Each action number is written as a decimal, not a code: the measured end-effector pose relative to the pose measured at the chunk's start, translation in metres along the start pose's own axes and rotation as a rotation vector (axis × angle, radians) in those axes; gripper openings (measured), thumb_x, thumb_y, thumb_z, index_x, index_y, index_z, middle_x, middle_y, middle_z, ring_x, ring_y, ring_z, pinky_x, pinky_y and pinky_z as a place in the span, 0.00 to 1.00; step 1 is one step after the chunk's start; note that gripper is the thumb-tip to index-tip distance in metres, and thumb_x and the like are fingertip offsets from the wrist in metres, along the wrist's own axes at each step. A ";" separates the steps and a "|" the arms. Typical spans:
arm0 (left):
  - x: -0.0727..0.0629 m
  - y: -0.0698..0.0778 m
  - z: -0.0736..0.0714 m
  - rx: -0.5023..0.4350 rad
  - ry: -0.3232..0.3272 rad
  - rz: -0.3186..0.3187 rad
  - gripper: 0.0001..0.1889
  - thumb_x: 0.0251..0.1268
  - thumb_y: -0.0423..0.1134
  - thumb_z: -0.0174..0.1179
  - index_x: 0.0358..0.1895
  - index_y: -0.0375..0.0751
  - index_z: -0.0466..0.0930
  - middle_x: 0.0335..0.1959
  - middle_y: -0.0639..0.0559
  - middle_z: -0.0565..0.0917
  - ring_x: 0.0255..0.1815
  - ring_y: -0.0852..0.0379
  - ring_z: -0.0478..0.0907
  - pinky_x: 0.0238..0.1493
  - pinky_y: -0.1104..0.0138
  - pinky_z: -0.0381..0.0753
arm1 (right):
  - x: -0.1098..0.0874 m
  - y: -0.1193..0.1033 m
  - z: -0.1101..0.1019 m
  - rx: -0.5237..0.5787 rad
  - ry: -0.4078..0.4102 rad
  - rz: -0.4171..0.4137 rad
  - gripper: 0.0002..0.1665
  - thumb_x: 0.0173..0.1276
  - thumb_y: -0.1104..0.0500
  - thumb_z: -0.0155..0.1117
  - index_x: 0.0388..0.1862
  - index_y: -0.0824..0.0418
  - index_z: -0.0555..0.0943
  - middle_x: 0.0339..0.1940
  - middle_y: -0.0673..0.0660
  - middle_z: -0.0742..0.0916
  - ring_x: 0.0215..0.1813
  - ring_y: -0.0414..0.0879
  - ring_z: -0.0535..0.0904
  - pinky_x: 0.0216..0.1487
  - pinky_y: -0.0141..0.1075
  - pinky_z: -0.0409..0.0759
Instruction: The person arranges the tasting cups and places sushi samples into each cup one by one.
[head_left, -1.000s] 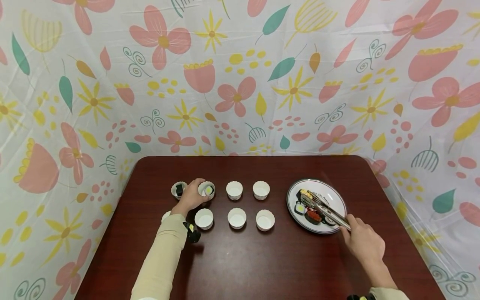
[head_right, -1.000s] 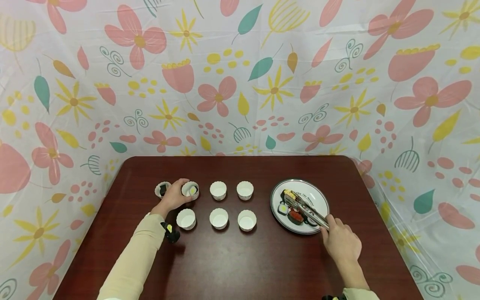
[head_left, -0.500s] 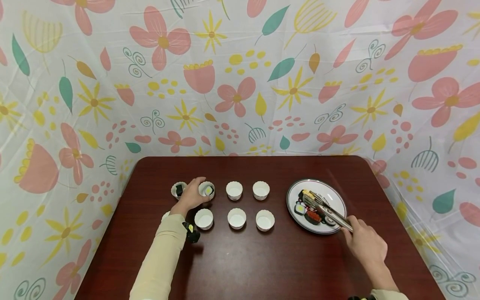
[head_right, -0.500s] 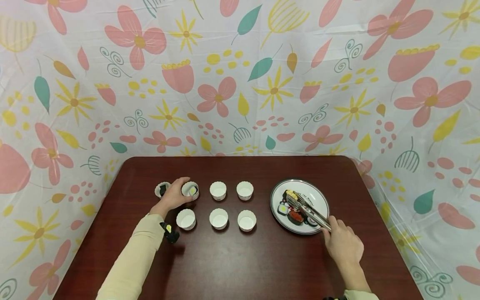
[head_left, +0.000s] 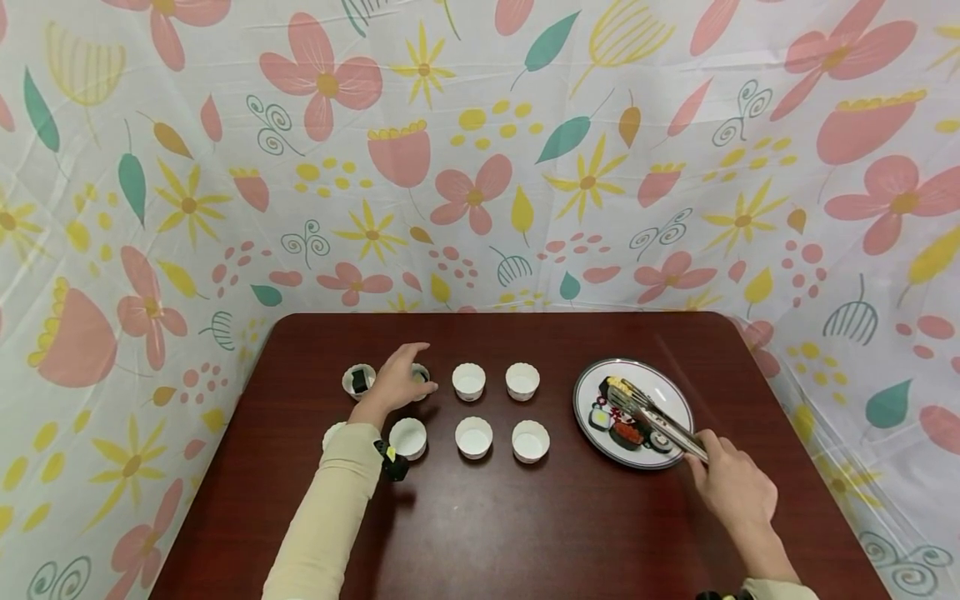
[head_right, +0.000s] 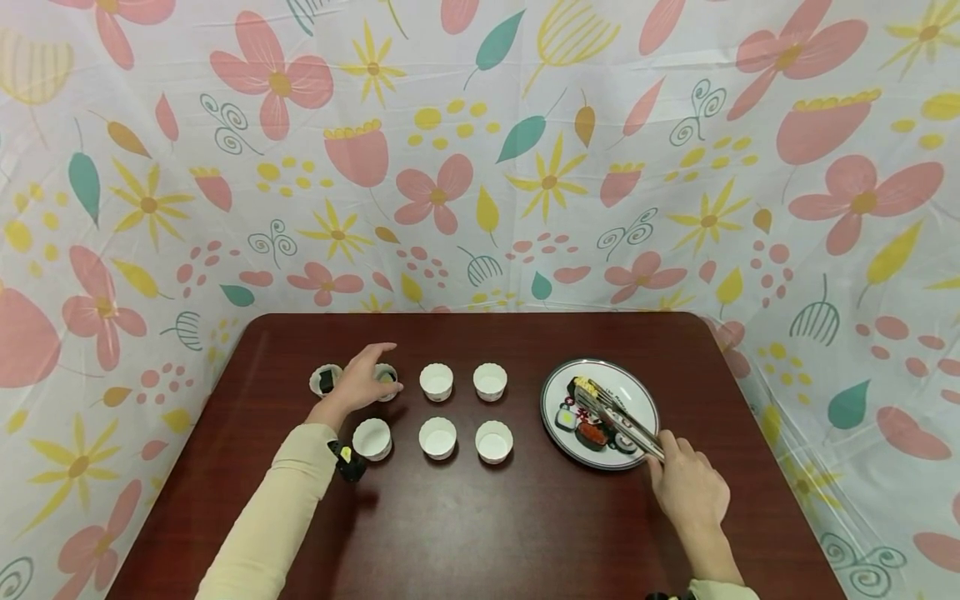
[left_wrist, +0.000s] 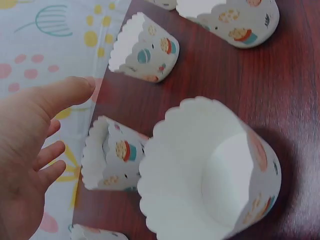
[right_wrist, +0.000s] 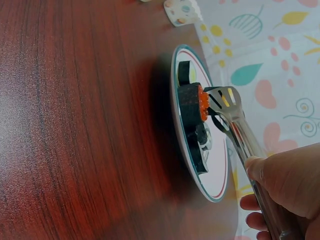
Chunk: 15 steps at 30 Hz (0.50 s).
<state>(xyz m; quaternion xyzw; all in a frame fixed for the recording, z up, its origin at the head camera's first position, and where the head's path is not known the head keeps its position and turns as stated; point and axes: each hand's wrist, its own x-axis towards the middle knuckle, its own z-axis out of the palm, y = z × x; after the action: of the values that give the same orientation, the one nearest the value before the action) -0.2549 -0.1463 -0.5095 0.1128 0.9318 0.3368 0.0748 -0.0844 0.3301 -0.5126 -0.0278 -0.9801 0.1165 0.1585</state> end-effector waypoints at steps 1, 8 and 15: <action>0.000 0.002 0.000 0.003 -0.004 0.004 0.39 0.52 0.44 0.67 0.68 0.50 0.58 0.68 0.49 0.61 0.66 0.45 0.62 0.56 0.49 0.69 | 0.000 0.000 0.000 0.000 -0.004 0.004 0.17 0.54 0.60 0.68 0.40 0.61 0.73 0.24 0.62 0.78 0.21 0.63 0.73 0.13 0.49 0.63; 0.002 0.022 0.006 -0.010 -0.009 0.038 0.41 0.49 0.43 0.69 0.68 0.49 0.60 0.68 0.49 0.62 0.64 0.46 0.64 0.58 0.51 0.68 | -0.001 0.000 -0.001 0.005 0.019 0.001 0.17 0.53 0.60 0.69 0.38 0.61 0.73 0.24 0.63 0.78 0.21 0.64 0.72 0.13 0.50 0.63; 0.008 0.031 0.022 0.001 -0.020 0.068 0.43 0.48 0.43 0.69 0.69 0.52 0.58 0.68 0.50 0.61 0.67 0.49 0.61 0.58 0.53 0.69 | 0.001 -0.001 -0.002 0.000 0.023 -0.009 0.17 0.52 0.60 0.69 0.39 0.62 0.74 0.24 0.62 0.78 0.20 0.62 0.72 0.14 0.48 0.62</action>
<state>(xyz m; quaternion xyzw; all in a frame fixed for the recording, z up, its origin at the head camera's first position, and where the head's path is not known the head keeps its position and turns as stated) -0.2529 -0.1080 -0.5070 0.1481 0.9268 0.3375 0.0726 -0.0844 0.3293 -0.5098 -0.0249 -0.9782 0.1157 0.1705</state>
